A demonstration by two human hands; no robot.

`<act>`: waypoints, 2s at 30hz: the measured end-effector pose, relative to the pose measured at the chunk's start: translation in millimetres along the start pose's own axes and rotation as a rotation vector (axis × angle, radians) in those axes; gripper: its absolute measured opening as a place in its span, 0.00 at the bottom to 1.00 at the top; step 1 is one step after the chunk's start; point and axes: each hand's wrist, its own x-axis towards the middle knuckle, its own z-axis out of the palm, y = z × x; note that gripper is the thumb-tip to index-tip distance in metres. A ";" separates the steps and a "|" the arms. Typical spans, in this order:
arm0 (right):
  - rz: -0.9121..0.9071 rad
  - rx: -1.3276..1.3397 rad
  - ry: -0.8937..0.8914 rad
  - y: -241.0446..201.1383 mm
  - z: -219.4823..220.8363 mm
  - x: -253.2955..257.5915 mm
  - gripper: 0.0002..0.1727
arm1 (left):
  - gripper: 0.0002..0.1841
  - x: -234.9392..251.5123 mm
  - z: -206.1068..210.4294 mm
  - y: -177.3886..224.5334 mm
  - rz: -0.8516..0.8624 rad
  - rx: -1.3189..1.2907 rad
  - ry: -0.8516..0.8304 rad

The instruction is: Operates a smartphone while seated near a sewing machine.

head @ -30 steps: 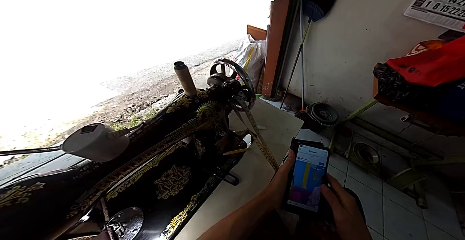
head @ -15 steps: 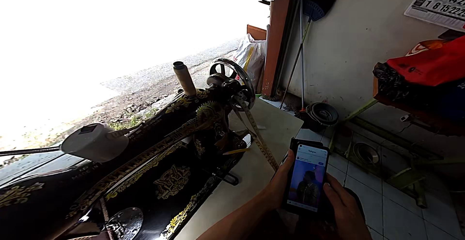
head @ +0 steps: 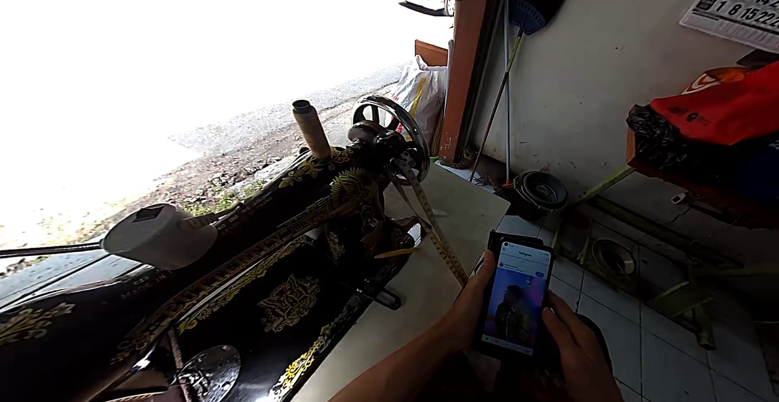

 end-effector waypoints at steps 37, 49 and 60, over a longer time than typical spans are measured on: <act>0.001 0.020 -0.002 2.2 1.6 -2.5 0.25 | 0.34 -0.1 0.2 -0.5 0.008 0.006 0.002; -0.015 0.016 -0.011 3.2 1.6 -0.1 0.26 | 0.33 1.7 -1.2 -1.5 0.020 -0.004 0.002; -0.088 0.083 0.093 5.1 1.8 6.7 0.28 | 0.34 2.6 -2.5 -2.0 0.003 -0.012 0.000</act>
